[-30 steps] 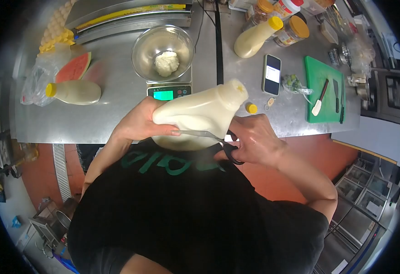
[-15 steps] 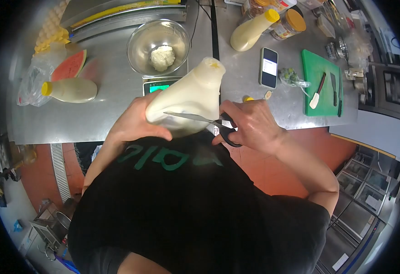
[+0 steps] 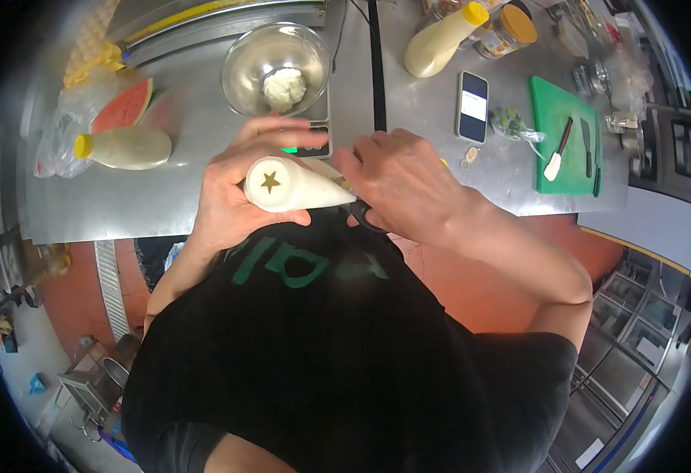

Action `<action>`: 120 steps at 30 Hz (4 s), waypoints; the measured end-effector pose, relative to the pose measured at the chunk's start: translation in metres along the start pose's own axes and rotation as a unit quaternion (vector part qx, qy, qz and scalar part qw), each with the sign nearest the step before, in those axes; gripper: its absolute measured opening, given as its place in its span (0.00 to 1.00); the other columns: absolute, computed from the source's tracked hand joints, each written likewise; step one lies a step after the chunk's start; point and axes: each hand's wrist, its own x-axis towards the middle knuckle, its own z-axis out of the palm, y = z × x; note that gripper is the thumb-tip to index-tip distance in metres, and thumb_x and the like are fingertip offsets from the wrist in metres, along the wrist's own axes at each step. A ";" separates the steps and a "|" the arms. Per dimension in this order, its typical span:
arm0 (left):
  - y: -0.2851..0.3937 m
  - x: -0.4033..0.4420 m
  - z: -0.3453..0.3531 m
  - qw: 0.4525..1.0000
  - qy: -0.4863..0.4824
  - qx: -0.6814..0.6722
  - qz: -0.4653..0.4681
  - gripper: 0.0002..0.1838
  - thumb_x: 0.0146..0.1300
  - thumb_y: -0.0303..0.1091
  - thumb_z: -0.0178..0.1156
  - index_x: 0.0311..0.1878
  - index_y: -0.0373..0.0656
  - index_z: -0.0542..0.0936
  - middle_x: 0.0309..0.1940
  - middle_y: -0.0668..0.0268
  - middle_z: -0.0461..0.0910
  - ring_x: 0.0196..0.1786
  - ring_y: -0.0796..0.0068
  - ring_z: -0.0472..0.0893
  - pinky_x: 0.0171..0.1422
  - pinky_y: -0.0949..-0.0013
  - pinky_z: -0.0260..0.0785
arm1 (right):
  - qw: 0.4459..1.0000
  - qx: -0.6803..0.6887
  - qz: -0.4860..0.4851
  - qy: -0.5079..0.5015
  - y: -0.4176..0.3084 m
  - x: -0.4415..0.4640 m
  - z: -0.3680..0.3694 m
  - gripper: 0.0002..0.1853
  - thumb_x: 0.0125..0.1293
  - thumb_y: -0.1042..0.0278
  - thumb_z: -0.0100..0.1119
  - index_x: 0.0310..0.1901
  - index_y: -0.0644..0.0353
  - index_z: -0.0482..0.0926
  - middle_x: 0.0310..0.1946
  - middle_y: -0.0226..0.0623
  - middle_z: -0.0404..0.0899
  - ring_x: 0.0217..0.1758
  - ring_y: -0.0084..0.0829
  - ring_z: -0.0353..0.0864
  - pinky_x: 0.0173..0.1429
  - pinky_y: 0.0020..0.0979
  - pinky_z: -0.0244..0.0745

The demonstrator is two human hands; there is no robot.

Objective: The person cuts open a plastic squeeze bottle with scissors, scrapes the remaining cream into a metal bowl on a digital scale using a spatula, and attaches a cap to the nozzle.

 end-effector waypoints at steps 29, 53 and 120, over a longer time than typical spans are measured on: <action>0.008 -0.008 -0.001 0.995 0.030 -0.091 -0.022 0.29 0.36 0.41 0.79 0.43 0.39 0.83 0.50 0.68 0.80 0.58 0.65 0.72 0.61 0.62 0.66 | 0.988 0.040 -0.091 -0.114 -0.003 0.010 -0.014 0.29 0.36 0.67 0.73 0.40 0.66 0.69 0.24 0.41 0.76 0.25 0.45 0.78 0.31 0.42 0.72; 0.013 -0.072 -0.082 0.806 0.466 -0.333 -0.149 0.22 0.59 0.29 0.66 0.57 0.38 0.74 0.50 0.63 0.81 0.53 0.72 0.80 0.62 0.67 0.70 | 0.819 0.568 0.074 -0.038 -0.046 -0.027 0.036 0.35 0.42 0.56 0.81 0.51 0.57 0.72 0.37 0.30 0.77 0.38 0.23 0.76 0.44 0.28 0.70; -0.048 -0.120 -0.076 0.741 0.526 -0.176 -0.379 0.18 0.60 0.25 0.61 0.54 0.34 0.73 0.48 0.61 0.77 0.50 0.67 0.80 0.55 0.64 0.77 | 0.559 0.808 0.176 -0.061 -0.122 0.133 0.201 0.19 0.62 0.54 0.64 0.36 0.67 0.82 0.14 0.30 0.72 0.16 0.19 0.71 0.23 0.21 0.64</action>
